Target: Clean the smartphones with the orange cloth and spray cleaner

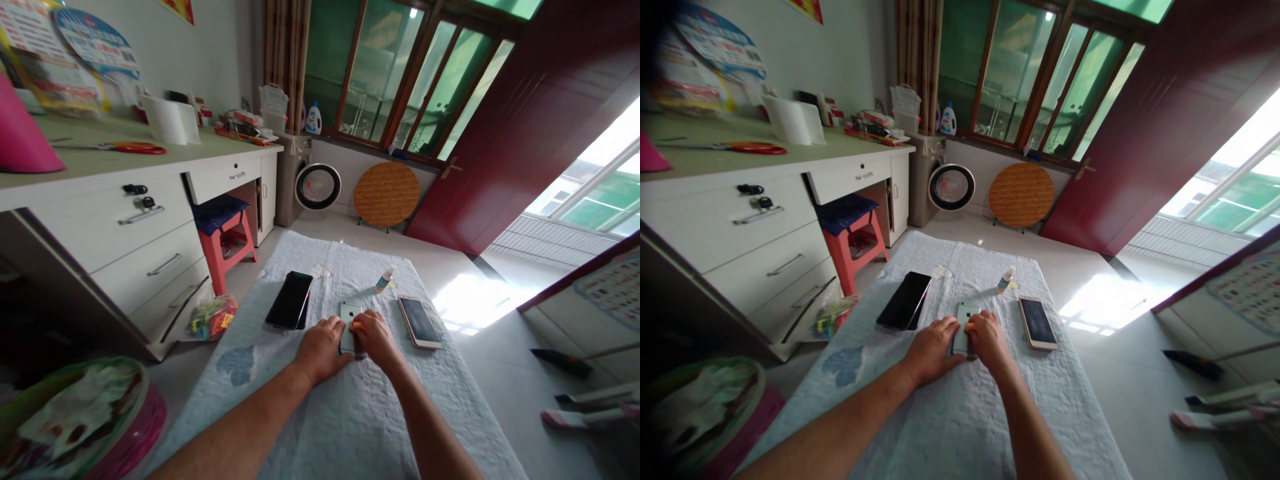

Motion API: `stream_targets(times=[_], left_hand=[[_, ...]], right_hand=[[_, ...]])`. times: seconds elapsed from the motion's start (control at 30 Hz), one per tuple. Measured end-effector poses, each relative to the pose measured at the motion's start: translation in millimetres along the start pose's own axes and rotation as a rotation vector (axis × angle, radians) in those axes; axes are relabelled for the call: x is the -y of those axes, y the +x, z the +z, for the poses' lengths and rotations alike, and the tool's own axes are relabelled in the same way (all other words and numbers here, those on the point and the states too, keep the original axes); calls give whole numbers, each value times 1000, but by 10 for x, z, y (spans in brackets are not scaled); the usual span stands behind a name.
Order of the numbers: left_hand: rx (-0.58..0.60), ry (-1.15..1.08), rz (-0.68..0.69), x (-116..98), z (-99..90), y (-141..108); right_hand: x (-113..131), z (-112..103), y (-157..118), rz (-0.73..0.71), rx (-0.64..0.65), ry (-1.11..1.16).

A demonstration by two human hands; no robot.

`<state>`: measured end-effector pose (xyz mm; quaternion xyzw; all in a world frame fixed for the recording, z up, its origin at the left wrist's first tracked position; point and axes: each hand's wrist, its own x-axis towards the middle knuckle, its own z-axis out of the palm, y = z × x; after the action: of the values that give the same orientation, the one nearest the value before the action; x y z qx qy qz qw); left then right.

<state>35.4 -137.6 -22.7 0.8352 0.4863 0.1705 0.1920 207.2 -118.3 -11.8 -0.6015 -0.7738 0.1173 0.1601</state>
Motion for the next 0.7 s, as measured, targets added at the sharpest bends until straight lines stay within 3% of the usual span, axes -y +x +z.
stream_targets(times=[0.17, 0.3, 0.43, 0.7], left_hand=[[1, -10, -6, 10, -16, 6], [-21, -12, 3, 13, -14, -3], [-23, 4, 17, 25, 4, -6], [-58, 72, 25, -1, 39, -25]], right_hand=[[-86, -13, 345, 58, -34, -88], [-15, -25, 539, -7, 5, -88], [92, -5, 639, -114, 55, -68], [154, 54, 716, -208, 202, -259]])
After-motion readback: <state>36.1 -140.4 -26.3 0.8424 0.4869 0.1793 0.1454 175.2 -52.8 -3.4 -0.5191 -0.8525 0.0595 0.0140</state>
